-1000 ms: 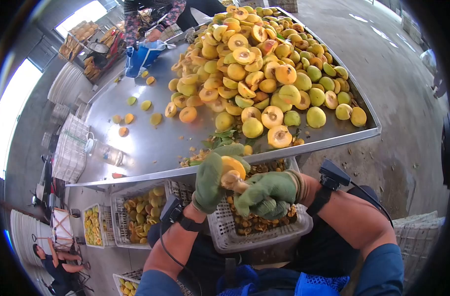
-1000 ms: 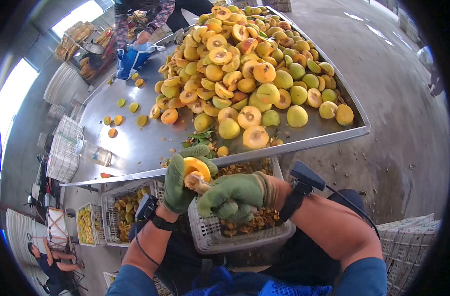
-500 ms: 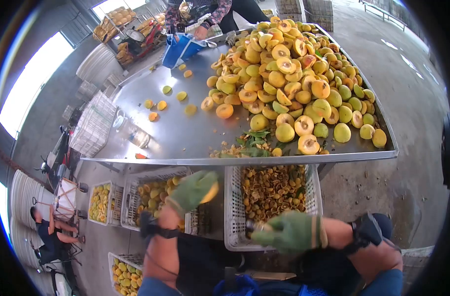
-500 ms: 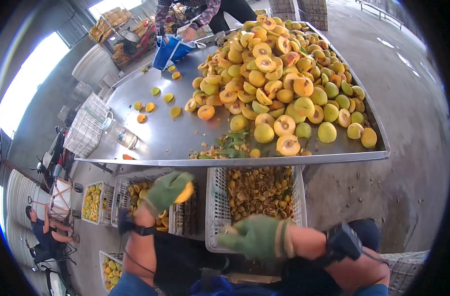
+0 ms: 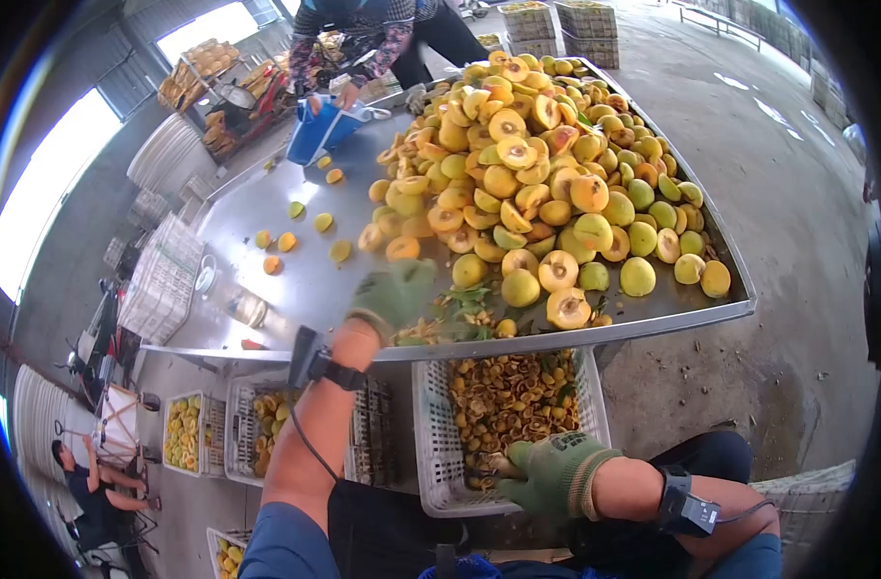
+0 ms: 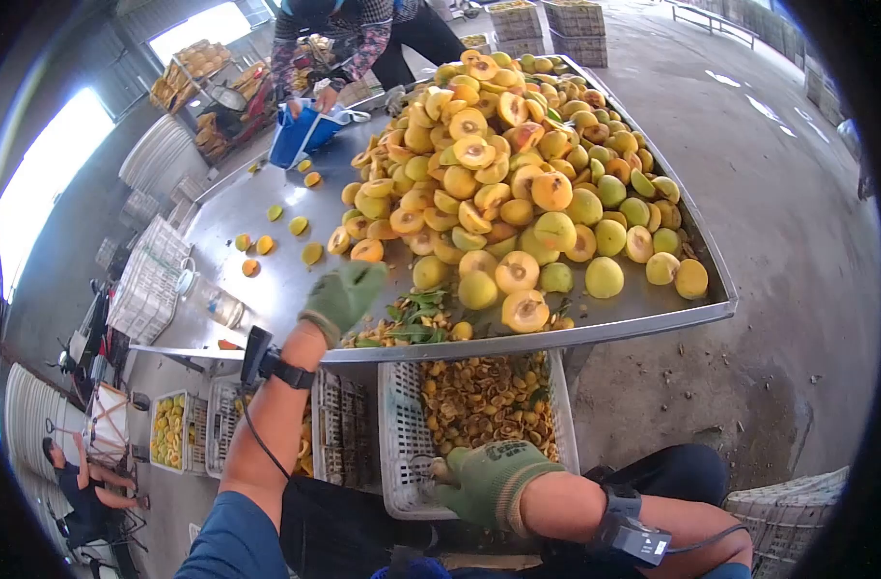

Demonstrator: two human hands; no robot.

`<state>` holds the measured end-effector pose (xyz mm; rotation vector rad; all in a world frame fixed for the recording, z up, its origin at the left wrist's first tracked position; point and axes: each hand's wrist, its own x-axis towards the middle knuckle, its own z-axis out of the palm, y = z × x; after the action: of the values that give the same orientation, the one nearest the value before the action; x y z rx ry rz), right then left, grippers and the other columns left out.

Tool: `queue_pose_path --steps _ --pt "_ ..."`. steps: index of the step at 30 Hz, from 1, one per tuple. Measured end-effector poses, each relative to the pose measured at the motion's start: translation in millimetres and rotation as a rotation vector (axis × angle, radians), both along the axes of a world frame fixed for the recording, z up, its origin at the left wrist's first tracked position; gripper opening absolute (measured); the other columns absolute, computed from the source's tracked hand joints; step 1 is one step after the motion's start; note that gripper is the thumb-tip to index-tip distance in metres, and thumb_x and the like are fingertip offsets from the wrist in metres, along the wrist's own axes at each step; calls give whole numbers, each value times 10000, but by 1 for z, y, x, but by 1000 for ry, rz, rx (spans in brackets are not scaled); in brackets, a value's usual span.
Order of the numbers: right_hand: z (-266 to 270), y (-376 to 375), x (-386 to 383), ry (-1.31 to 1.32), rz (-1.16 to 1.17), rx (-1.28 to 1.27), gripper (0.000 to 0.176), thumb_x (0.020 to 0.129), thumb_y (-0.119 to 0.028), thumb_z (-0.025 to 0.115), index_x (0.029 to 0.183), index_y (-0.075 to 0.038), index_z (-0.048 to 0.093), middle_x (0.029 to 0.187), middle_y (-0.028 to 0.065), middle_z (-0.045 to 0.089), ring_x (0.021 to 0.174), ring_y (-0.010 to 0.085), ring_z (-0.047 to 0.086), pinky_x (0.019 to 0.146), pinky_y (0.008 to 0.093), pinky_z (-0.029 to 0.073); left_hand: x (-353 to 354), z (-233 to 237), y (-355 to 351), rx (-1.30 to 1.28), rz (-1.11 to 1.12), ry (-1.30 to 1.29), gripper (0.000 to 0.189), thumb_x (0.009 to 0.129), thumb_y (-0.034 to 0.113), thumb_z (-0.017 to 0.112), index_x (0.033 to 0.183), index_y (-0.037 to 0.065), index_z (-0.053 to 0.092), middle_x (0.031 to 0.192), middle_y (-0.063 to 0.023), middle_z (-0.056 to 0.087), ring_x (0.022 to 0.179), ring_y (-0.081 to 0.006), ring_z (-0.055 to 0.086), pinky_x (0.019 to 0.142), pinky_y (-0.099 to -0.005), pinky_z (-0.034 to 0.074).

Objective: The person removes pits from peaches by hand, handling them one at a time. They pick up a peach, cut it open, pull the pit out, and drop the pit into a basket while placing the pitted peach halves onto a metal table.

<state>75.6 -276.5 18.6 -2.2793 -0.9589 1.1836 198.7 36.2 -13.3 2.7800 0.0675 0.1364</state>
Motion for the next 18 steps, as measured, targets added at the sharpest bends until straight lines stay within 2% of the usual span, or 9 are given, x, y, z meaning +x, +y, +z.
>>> queue_pose_path --steps 1,4,7,8,11,12,14,16,18 --pt "-2 -2 5 -5 -36 -2 499 994 -490 476 1148 -57 670 1061 214 719 1012 405 686 908 487 524 5 -4 -20 -79 -43 5 420 960 451 569 1112 77 682 966 -188 717 869 -394 688 766 -460 530" --pt "-7 -8 23 -32 -105 -6 483 986 -479 486 1135 -62 681 1047 215 721 1005 408 687 906 491 524 15 -21 -58 6 -40 -294 455 961 467 543 1114 62 681 1017 -221 706 936 -418 674 809 -485 522" --pt "-11 -9 34 -42 -118 11 470 977 -469 497 1112 -63 692 1052 219 719 1000 408 687 905 496 523 41 -13 -64 54 42 -39 479 935 474 579 1118 42 677 1066 -245 696 1018 -417 665 876 -490 513" --pt "-17 -9 36 -48 -110 32 467 975 -467 500 1103 -63 695 1053 220 719 998 408 687 904 496 523 46 -11 -72 22 77 139 497 902 468 629 1109 19 674 1112 -263 685 1099 -423 642 925 -478 503" --pt "-21 -4 46 -68 -133 66 456 971 -458 507 1075 -58 701 1055 224 717 996 410 685 903 492 523 67 -43 -68 185 49 140 536 873 484 654 1130 13 663 1132 -257 687 1144 -437 618 956 -482 489" --pt "-20 -3 50 -80 -147 73 453 971 -454 509 1066 -56 703 1055 226 716 996 410 684 903 490 522 71 -42 -64 223 7 101 510 890 452 660 1169 25 648 1081 -206 722 999 -342 703 827 -423 551" --pt "-23 -4 59 -93 -231 179 456 970 -456 515 1065 -51 700 1055 232 712 988 418 681 897 490 521 75 -50 -32 -420 -56 232 456 912 406 655 1169 31 637 1025 -150 730 859 -232 706 713 -346 555" --pt "-19 -5 66 -136 -349 302 435 960 -441 564 1057 -35 688 1008 237 710 973 430 675 869 481 518 53 -12 -21 -957 -83 316 357 957 311 632 1184 36 626 928 -60 712 656 -63 621 556 -211 506" --pt "-13 -5 76 -87 -466 433 417 952 -425 597 1050 -28 677 963 238 708 956 433 677 836 473 519 24 -6 -17 -840 -233 118 361 966 269 625 1225 18 608 932 -60 712 707 -88 646 608 -224 535"
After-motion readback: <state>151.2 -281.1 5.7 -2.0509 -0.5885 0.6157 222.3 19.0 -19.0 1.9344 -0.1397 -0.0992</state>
